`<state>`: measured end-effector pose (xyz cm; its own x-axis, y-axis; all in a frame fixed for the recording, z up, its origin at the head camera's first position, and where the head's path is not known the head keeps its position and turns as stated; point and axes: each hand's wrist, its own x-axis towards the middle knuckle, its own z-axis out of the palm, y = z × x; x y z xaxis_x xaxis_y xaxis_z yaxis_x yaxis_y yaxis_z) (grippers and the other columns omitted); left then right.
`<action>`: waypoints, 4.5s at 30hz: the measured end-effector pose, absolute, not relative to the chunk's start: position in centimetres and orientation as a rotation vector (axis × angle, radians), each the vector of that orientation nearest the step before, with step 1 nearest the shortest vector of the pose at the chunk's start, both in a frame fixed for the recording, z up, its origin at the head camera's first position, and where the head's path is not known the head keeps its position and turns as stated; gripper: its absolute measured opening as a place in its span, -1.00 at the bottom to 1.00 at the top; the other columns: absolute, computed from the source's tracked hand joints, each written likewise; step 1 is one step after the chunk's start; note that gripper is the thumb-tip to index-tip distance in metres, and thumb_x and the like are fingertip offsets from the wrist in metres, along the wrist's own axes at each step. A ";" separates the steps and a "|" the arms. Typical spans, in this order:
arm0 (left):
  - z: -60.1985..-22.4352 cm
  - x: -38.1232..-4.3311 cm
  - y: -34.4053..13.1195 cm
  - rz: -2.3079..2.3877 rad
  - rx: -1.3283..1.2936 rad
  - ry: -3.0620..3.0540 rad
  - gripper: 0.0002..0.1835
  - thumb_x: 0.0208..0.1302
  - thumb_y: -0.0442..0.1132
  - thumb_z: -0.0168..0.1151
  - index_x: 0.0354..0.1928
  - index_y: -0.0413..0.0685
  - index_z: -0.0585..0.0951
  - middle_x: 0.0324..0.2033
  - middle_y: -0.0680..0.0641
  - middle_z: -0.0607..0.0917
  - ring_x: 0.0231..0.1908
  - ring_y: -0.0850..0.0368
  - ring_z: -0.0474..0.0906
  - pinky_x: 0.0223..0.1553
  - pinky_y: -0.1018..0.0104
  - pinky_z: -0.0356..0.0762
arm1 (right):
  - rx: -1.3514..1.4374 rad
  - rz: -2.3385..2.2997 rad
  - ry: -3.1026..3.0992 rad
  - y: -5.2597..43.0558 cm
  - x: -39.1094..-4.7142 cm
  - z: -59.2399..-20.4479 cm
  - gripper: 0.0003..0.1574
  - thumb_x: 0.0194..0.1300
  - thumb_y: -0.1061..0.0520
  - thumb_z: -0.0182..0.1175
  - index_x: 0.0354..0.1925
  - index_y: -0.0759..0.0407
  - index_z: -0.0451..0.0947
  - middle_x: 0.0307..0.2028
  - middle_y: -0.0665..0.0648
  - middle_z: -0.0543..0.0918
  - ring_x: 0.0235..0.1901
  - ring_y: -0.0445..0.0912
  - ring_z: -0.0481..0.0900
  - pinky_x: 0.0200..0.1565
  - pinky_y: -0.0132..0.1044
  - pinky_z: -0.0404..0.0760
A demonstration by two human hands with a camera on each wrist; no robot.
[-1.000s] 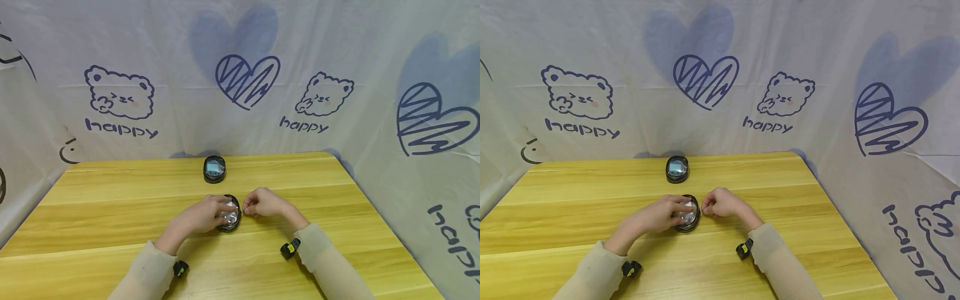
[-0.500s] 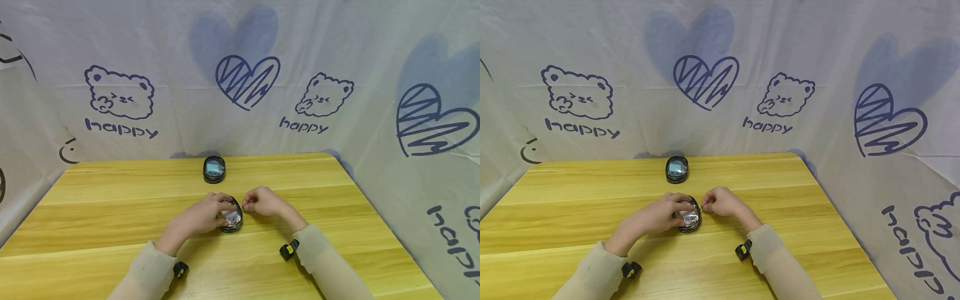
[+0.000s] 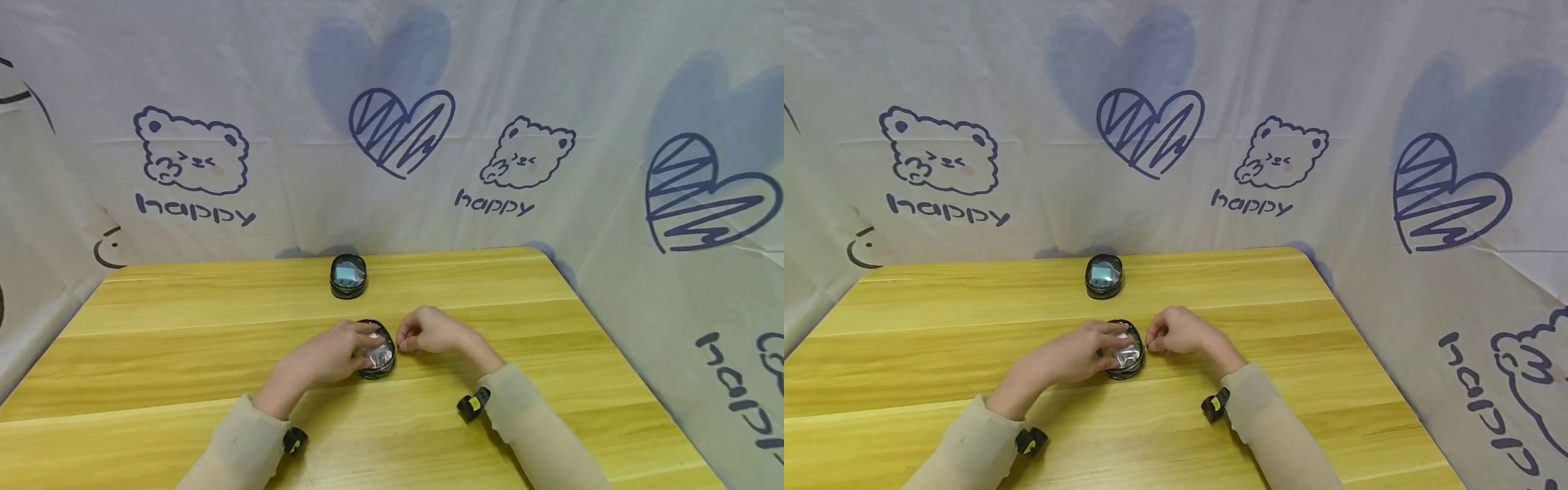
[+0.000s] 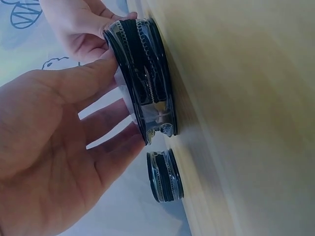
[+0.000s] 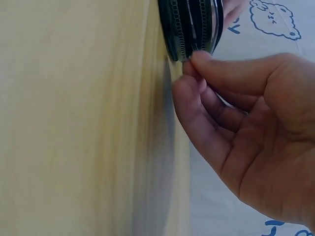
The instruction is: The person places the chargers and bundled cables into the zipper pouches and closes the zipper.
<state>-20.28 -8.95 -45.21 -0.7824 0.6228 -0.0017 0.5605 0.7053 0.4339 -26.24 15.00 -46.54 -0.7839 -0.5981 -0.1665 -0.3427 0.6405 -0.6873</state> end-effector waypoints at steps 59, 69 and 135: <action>-45.3 -20.4 -9.0 0.609 0.977 2.762 -0.58 0.46 -0.32 0.29 0.33 -0.11 0.63 0.41 -0.27 0.49 0.40 -0.28 0.40 0.39 -0.15 0.41 | -0.708 -0.969 2.466 15.3 -26.3 -46.6 -0.92 0.41 0.32 0.30 -0.27 0.25 0.72 -0.39 0.12 0.72 -0.43 -0.13 0.64 -0.32 -0.30 0.72; -45.1 -20.4 -9.0 0.590 1.112 2.842 -0.63 0.32 -0.34 0.42 0.17 -0.17 0.73 0.22 -0.30 0.63 0.21 -0.24 0.57 0.22 -0.06 0.60 | -0.727 -0.993 2.559 14.8 -26.5 -47.1 -0.89 0.40 0.32 0.30 -0.30 0.22 0.72 -0.44 0.06 0.70 -0.45 -0.12 0.62 -0.39 -0.39 0.59; -45.1 -20.3 -8.9 0.509 1.158 2.802 -0.68 0.45 -0.21 0.35 0.19 0.04 0.75 0.17 -0.26 0.60 0.08 -0.15 0.60 0.08 -0.02 0.66 | -0.750 -0.955 2.531 15.2 -26.4 -46.7 -0.90 0.41 0.28 0.32 -0.29 0.18 0.73 -0.41 0.07 0.72 -0.44 -0.12 0.64 -0.38 -0.38 0.63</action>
